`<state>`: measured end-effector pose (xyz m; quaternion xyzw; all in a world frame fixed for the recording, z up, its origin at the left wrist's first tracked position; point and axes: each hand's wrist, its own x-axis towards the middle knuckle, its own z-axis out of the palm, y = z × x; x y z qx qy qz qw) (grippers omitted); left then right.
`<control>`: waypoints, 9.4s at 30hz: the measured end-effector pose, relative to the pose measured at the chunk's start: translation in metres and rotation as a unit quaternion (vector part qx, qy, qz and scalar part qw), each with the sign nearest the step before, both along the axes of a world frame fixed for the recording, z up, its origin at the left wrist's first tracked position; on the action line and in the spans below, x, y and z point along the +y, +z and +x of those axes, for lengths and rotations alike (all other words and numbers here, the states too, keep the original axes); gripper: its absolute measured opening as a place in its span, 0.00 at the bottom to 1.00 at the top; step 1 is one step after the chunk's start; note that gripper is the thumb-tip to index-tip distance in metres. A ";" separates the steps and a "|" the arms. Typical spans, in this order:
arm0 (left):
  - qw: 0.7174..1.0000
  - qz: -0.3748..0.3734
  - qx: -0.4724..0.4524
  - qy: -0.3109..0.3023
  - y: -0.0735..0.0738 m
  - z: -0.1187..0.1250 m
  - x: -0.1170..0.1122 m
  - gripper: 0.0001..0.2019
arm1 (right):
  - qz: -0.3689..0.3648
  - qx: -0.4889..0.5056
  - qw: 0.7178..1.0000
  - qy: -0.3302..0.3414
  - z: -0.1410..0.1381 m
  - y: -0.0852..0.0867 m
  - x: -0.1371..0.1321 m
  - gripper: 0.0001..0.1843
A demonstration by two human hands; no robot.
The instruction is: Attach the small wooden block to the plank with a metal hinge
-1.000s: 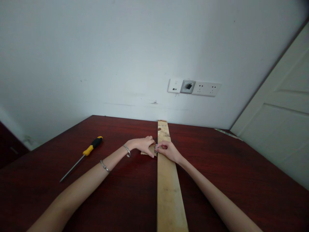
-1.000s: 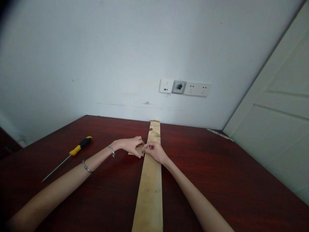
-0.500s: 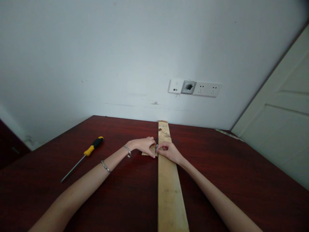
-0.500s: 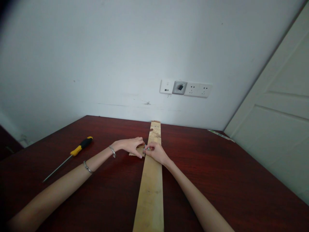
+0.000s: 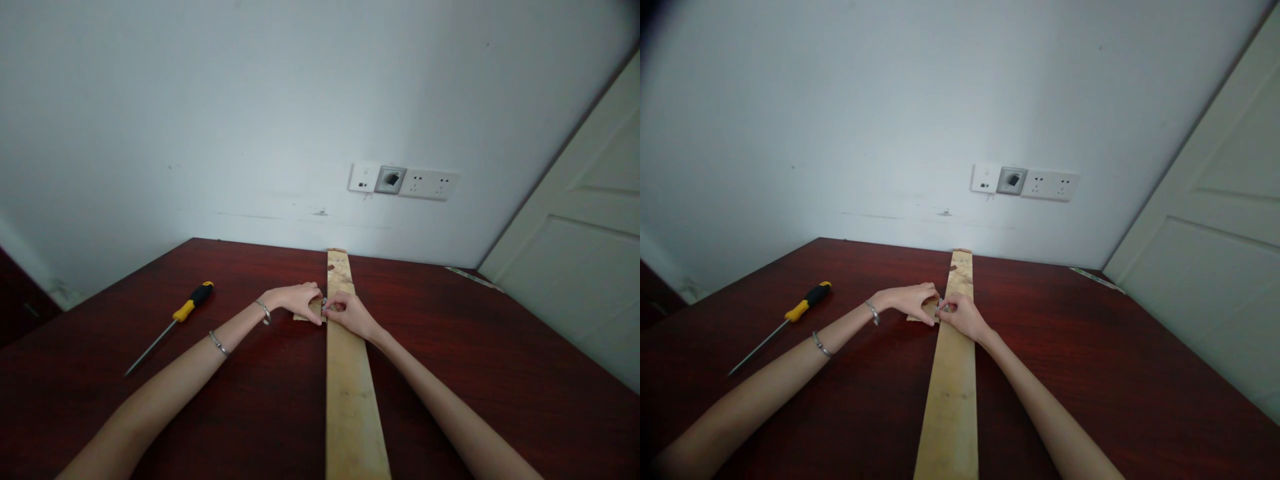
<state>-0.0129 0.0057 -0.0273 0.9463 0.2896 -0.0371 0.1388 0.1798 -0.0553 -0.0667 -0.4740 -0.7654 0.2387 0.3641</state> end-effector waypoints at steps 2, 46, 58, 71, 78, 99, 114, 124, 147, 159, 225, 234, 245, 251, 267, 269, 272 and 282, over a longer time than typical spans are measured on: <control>1.000 -0.003 -0.003 0.002 0.000 0.000 0.000 0.34 | 0.005 -0.004 1.000 0.005 0.000 0.000 0.000 0.06; 0.999 0.004 -0.031 -0.014 -0.005 -0.003 0.006 0.36 | 0.062 -0.076 0.995 0.010 0.014 0.011 0.019 0.07; 1.000 0.019 -0.018 -0.010 -0.006 -0.002 0.008 0.35 | 0.067 -0.105 0.992 0.001 0.003 0.003 0.027 0.05; 1.000 0.008 -0.015 -0.006 -0.003 -0.003 0.005 0.36 | 0.063 -0.103 0.993 0.018 0.003 0.002 0.023 0.04; 1.000 0.019 -0.018 -0.002 -0.005 -0.001 0.005 0.35 | 0.076 -0.099 0.992 0.025 0.003 0.004 0.022 0.02; 0.999 0.025 -0.036 -0.001 -0.006 -0.002 0.006 0.34 | 0.064 -0.170 0.983 0.008 0.001 0.016 0.014 0.03; 0.999 0.014 -0.051 0.006 -0.012 -0.003 0.010 0.33 | 0.080 -0.157 0.984 0.033 0.004 0.009 0.018 0.05; 0.999 0.012 -0.052 0.010 -0.010 -0.004 0.009 0.33 | 0.087 -0.144 0.985 0.044 0.005 0.009 0.019 0.05; 0.998 0.009 -0.066 -0.005 -0.015 -0.004 0.012 0.33 | 0.053 -0.072 0.994 0.056 0.007 0.008 0.026 0.04; 0.998 0.010 -0.061 -0.003 -0.009 -0.003 0.008 0.35 | 0.058 -0.074 0.995 0.024 0.005 0.001 0.027 0.04; 0.883 0.082 0.120 0.446 0.048 -0.232 -0.021 0.16 | -0.019 0.155 0.988 -0.010 0.021 0.046 0.022 0.15; 0.874 0.042 0.119 0.470 0.030 -0.235 -0.027 0.16 | -0.024 0.145 0.989 0.019 0.013 0.045 0.019 0.14; 0.884 0.005 0.099 0.456 0.016 -0.242 -0.006 0.18 | -0.037 0.135 0.990 0.018 0.015 0.039 0.021 0.14; 0.888 0.009 0.100 0.448 0.026 -0.230 -0.013 0.16 | -0.042 0.146 0.988 0.009 0.015 0.040 0.020 0.12; 0.932 0.097 -0.144 0.317 0.181 -0.103 0.003 0.14 | -0.053 0.233 0.971 0.010 0.003 0.084 -0.002 0.16; 0.925 0.109 -0.213 0.295 0.195 -0.083 -0.007 0.13 | -0.033 0.234 0.972 0.007 0.001 0.093 -0.008 0.17; 0.906 0.125 -0.315 0.252 0.200 -0.059 -0.022 0.14 | 0.005 0.244 0.970 0.006 -0.001 0.107 -0.016 0.20; 0.828 0.166 -0.509 0.166 0.158 -0.015 -0.052 0.18 | 0.165 0.213 0.963 0.026 -0.005 0.124 -0.037 0.25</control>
